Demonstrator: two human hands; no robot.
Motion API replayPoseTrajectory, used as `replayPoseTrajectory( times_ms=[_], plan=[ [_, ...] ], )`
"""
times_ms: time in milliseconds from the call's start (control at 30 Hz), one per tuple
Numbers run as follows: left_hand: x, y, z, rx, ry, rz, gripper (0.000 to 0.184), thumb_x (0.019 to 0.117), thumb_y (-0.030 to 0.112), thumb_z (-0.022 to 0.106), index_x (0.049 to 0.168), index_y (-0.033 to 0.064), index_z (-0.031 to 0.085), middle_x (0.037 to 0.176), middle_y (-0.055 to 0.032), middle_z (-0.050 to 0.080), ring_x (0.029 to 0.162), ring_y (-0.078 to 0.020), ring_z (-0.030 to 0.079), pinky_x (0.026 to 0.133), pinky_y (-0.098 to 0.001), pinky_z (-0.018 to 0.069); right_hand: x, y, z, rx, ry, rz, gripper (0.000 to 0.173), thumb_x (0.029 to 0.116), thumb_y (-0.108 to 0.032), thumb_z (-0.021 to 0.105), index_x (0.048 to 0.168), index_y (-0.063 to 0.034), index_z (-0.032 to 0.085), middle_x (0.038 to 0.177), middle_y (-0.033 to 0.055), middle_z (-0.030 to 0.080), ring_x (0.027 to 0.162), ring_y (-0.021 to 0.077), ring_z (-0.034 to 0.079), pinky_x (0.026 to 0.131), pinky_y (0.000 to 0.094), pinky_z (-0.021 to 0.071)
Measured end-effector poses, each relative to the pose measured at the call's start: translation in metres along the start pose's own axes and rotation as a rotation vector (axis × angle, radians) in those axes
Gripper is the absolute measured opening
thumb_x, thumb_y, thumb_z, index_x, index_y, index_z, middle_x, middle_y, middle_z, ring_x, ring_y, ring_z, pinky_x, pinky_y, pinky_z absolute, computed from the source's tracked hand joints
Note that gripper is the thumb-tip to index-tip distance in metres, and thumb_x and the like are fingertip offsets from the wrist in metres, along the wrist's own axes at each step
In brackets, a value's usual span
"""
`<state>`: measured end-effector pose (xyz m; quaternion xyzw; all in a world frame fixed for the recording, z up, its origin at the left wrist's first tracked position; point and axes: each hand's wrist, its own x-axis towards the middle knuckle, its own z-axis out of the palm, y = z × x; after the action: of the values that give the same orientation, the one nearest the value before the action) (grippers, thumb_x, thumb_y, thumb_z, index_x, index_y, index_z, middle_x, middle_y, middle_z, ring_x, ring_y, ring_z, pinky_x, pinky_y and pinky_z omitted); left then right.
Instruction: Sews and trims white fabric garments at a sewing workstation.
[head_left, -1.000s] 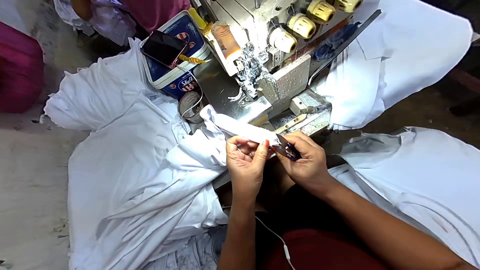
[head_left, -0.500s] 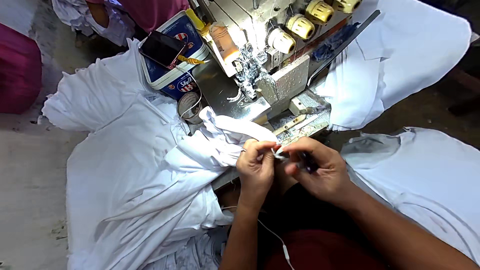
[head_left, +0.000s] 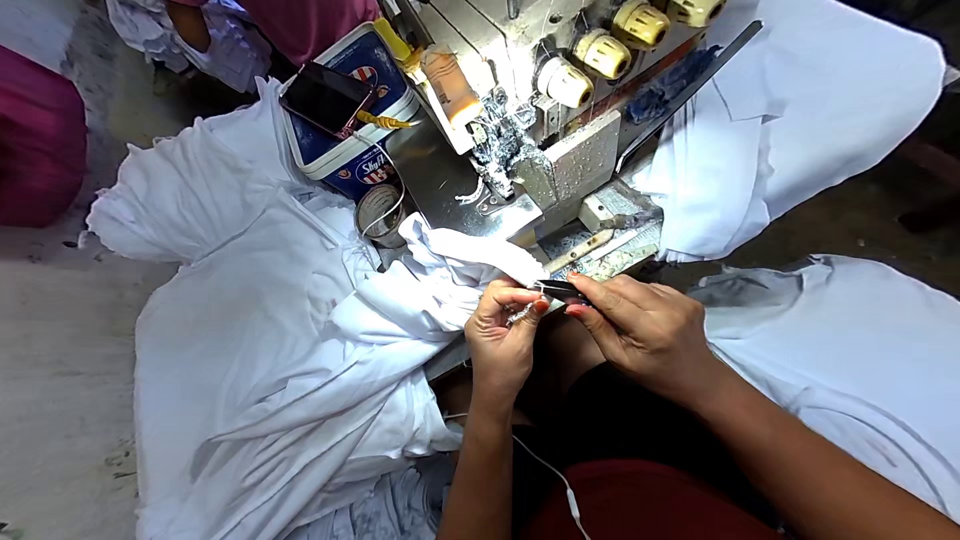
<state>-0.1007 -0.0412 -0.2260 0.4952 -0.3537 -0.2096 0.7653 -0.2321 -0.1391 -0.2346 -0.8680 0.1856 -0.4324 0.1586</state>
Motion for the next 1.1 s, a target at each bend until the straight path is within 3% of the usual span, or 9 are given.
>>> replayPoseTrajectory(
  times_ms=[133,233,367,467,600,700,867,967,1100],
  plan=[
    [-0.001,0.002,0.001,0.128,-0.055,0.009,0.013,0.0858,-0.005,0.072,0.086,0.0085,0.072,0.102,0.0054,0.07,0.098,0.0013,0.066,0.085,-0.0178,0.0569,-0.003,0.003,0.004,0.17,0.024,0.08,0.032,0.1054,-0.028,0.056,0.112,-0.005,0.077,0.074,0.0085,0.066,0.065,0.0147,0.061,0.059,0.0275,0.046],
    [-0.006,0.013,-0.006,0.571,-0.229,0.143,0.023,0.0838,0.018,0.082,0.089,-0.0019,0.072,0.114,-0.0164,0.066,0.108,-0.011,0.065,0.091,-0.021,0.0558,0.0,0.012,0.002,0.253,0.088,0.251,0.037,0.103,-0.025,0.059,0.125,0.003,0.068,0.083,0.0094,0.063,0.072,0.0061,0.057,0.066,0.018,0.0473],
    [-0.015,0.042,-0.022,0.95,-0.536,0.302,0.041,0.1007,0.035,0.061,0.075,0.0041,0.069,0.067,-0.0079,0.063,0.063,-0.0179,0.062,0.059,-0.0296,0.0498,0.034,0.052,-0.004,0.28,0.2,0.509,0.043,0.1076,-0.021,0.049,0.139,0.0089,0.049,0.095,0.01,0.06,0.071,0.004,0.054,0.065,0.0219,0.0486],
    [-0.011,0.05,-0.027,1.163,-0.461,0.392,0.023,0.0997,0.018,0.06,0.087,0.0053,0.074,0.075,-0.0098,0.068,0.069,-0.0228,0.067,0.062,-0.0347,0.0539,0.072,0.083,0.014,0.372,0.367,0.58,0.045,0.1088,-0.023,0.045,0.142,0.0082,0.041,0.098,0.0035,0.056,0.072,0.001,0.055,0.068,0.0199,0.0497],
    [0.006,0.043,-0.042,1.447,-0.374,0.458,0.022,0.0966,0.021,0.064,0.112,0.012,0.078,0.113,-0.0112,0.075,0.106,-0.0293,0.071,0.086,-0.0464,0.0528,0.093,0.099,0.032,0.209,0.403,0.665,0.051,0.1071,-0.019,0.046,0.15,0.0082,0.04,0.134,0.0266,0.052,0.115,0.0224,0.057,0.096,0.0271,0.0475],
    [0.017,0.034,-0.051,1.549,-0.446,0.487,0.021,0.097,0.027,0.064,0.105,0.0123,0.077,0.099,-0.0103,0.075,0.098,-0.0291,0.072,0.084,-0.0493,0.0521,0.073,0.079,0.022,0.058,0.287,0.47,0.054,0.1068,-0.017,0.045,0.15,0.0141,0.035,0.148,0.0383,0.039,0.136,0.0424,0.044,0.111,0.0439,0.041],
    [0.035,0.06,-0.059,1.227,-0.672,0.329,0.019,0.1001,0.019,0.058,0.098,0.0047,0.07,0.097,-0.0108,0.074,0.096,-0.0255,0.072,0.086,-0.0498,0.0516,0.035,0.014,0.01,0.238,0.002,-0.298,0.05,0.1051,-0.053,0.049,0.128,-0.0099,0.061,0.128,0.0089,0.066,0.133,0.0208,0.054,0.113,0.0368,0.0394],
    [0.047,0.101,-0.071,1.089,-0.749,0.252,0.021,0.1012,0.019,0.057,0.101,0.0031,0.071,0.089,-0.0066,0.073,0.088,-0.0171,0.07,0.094,-0.0441,0.0506,0.045,0.003,0.018,0.349,-0.206,-0.486,0.028,0.1049,-0.031,0.055,0.116,-0.0104,0.071,0.109,0.0057,0.076,0.119,0.0194,0.066,0.114,0.043,0.0394],
    [0.067,0.177,-0.105,1.39,-0.846,0.43,0.033,0.0996,0.035,0.055,0.088,0.0098,0.071,0.068,0.0002,0.065,0.064,-0.0128,0.062,0.078,-0.0449,0.0479,0.089,0.002,-0.002,0.578,-0.491,-0.444,0.031,0.1041,-0.024,0.052,0.096,-0.0034,0.074,0.077,0.0032,0.07,0.074,0.0061,0.064,0.077,0.0218,0.0513]
  ],
)
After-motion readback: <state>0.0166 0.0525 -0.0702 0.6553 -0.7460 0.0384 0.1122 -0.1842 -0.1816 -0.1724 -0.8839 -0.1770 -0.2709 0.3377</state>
